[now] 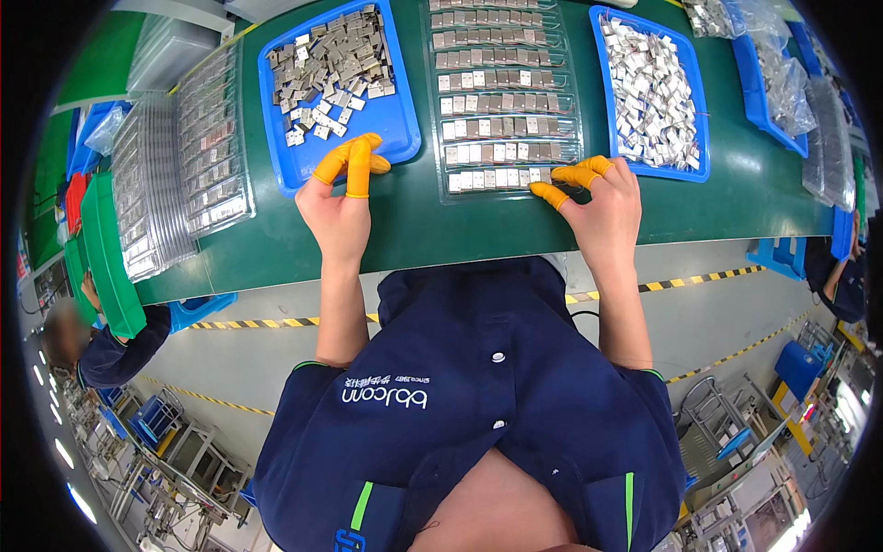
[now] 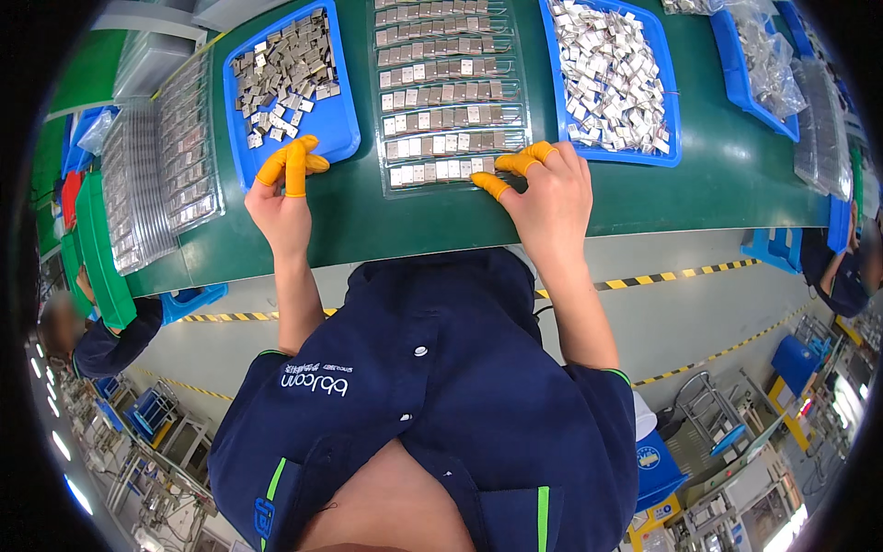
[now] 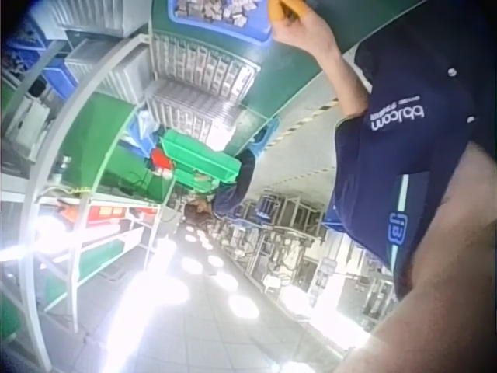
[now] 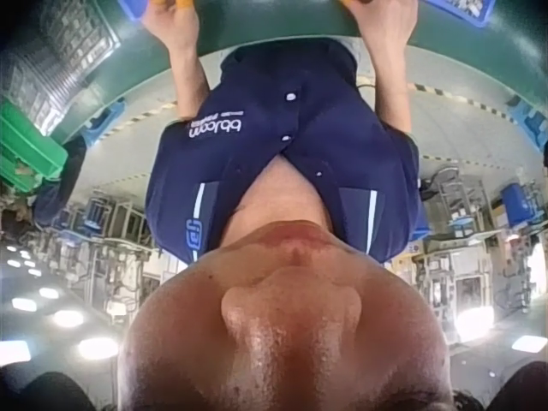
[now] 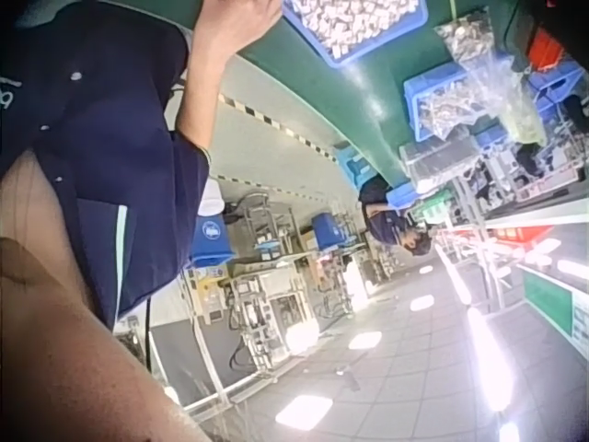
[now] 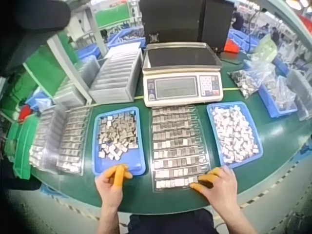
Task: The person sorts small electronic components by hand, taking them from plastic trays and a plastic bag and placing them into organized compartments.
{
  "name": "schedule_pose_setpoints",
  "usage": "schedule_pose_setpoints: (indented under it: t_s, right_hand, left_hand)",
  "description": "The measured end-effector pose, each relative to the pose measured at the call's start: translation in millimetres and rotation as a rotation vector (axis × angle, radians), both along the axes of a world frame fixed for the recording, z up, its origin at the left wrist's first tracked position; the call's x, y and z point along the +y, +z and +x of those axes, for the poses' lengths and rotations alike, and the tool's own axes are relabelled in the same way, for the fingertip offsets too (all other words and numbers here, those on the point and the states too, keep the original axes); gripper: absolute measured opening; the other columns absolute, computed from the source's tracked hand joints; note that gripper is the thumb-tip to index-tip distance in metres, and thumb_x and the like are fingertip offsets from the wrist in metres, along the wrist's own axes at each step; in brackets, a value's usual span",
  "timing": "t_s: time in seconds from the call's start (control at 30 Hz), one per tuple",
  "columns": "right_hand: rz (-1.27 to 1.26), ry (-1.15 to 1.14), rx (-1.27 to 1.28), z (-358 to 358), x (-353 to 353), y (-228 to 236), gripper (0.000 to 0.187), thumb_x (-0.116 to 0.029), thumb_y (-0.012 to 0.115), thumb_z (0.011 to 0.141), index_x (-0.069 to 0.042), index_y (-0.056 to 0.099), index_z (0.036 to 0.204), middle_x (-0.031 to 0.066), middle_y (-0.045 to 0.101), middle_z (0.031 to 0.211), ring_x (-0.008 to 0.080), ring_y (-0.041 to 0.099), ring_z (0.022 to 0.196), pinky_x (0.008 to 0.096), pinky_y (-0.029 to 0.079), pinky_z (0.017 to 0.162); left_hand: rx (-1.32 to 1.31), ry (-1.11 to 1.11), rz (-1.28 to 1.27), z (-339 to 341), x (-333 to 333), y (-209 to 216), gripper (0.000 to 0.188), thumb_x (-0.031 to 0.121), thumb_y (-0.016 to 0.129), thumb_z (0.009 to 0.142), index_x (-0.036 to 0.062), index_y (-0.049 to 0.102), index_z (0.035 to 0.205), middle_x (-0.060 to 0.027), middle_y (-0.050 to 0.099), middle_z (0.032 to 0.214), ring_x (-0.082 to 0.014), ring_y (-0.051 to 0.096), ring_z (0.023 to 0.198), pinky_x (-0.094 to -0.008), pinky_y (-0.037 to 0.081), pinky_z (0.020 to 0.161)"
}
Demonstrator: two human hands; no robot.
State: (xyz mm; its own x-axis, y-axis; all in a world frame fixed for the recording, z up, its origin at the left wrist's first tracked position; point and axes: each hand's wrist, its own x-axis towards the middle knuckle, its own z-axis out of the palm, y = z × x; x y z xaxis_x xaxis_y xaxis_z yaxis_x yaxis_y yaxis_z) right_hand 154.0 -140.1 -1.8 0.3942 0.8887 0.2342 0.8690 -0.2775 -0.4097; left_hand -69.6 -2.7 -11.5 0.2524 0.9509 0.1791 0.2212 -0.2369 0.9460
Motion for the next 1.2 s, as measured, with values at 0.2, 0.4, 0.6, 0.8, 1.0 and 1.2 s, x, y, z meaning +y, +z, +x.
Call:
schedule_pose_setpoints:
  t_s: [0.2,0.4,0.6,0.8,1.0,1.2]
  right_hand:
    - [-0.032,-0.029,0.011,-1.6,1.4,3.3,0.025,-0.023,0.079,0.058,-0.006,0.069,0.073,0.0027,0.059,0.074,0.0202,0.052,0.075,0.0318,0.041,0.069]
    - [0.141,-0.158,0.069,37.8,4.3,13.7,0.024,-0.013,0.073,0.067,-0.004,0.067,0.089,0.0078,0.061,0.081,0.027,0.055,0.08,0.0353,0.042,0.075]
    - [-0.048,-0.11,-0.27,85.3,20.6,-5.5,0.023,-0.006,0.067,0.071,0.002,0.062,0.093,0.0156,0.06,0.095,0.0309,0.054,0.092,0.0395,0.041,0.082]
    - [0.013,-0.197,-0.022,104.3,28.4,-16.4,0.018,-0.005,0.065,0.073,0.006,0.061,0.087,0.0198,0.06,0.085,0.0342,0.058,0.074,0.0404,0.047,0.067]
    - [-0.005,-0.247,-0.133,96.0,41.6,-8.1,0.019,-0.006,0.067,0.072,0.005,0.063,0.087,0.0198,0.06,0.082,0.0343,0.058,0.073,0.0428,0.045,0.067]
    - [-0.051,-0.301,-0.194,96.5,37.6,-6.6,0.022,-0.009,0.07,0.069,-0.001,0.065,0.089,0.0158,0.058,0.084,0.0305,0.056,0.08,0.0406,0.043,0.073]
  left_hand:
    - [-0.022,0.041,-0.023,-5.5,3.7,-3.4,0.013,0.004,0.058,0.086,-0.0056,0.064,0.092,-0.0084,0.067,0.08,-0.0117,0.062,0.07,-0.0225,0.047,0.069]
    - [-0.023,0.083,-0.013,-9.0,8.7,-4.5,0.013,0.005,0.058,0.086,-0.0053,0.065,0.092,-0.0084,0.067,0.079,-0.011,0.062,0.07,-0.0231,0.048,0.069]
    - [0.161,0.188,0.12,-12.2,22.0,-2.7,0.011,0.005,0.064,0.081,-0.0003,0.066,0.09,-0.009,0.066,0.084,-0.0162,0.061,0.08,-0.027,0.046,0.076]
    - [0.541,0.185,0.391,-15.3,51.7,4.5,0.019,0.009,0.072,0.071,0.0086,0.068,0.09,-0.0069,0.065,0.094,-0.0232,0.057,0.089,-0.0329,0.044,0.082]
    - [0.651,0.077,0.381,-1.8,79.1,7.9,0.022,0.019,0.073,0.069,0.0065,0.069,0.087,-0.0106,0.065,0.084,-0.0278,0.055,0.085,-0.0363,0.044,0.079]
    - [0.735,-0.002,0.423,5.1,92.3,-3.5,0.018,0.02,0.07,0.07,0.0054,0.07,0.08,-0.0126,0.064,0.076,-0.0297,0.054,0.082,-0.0375,0.043,0.076]
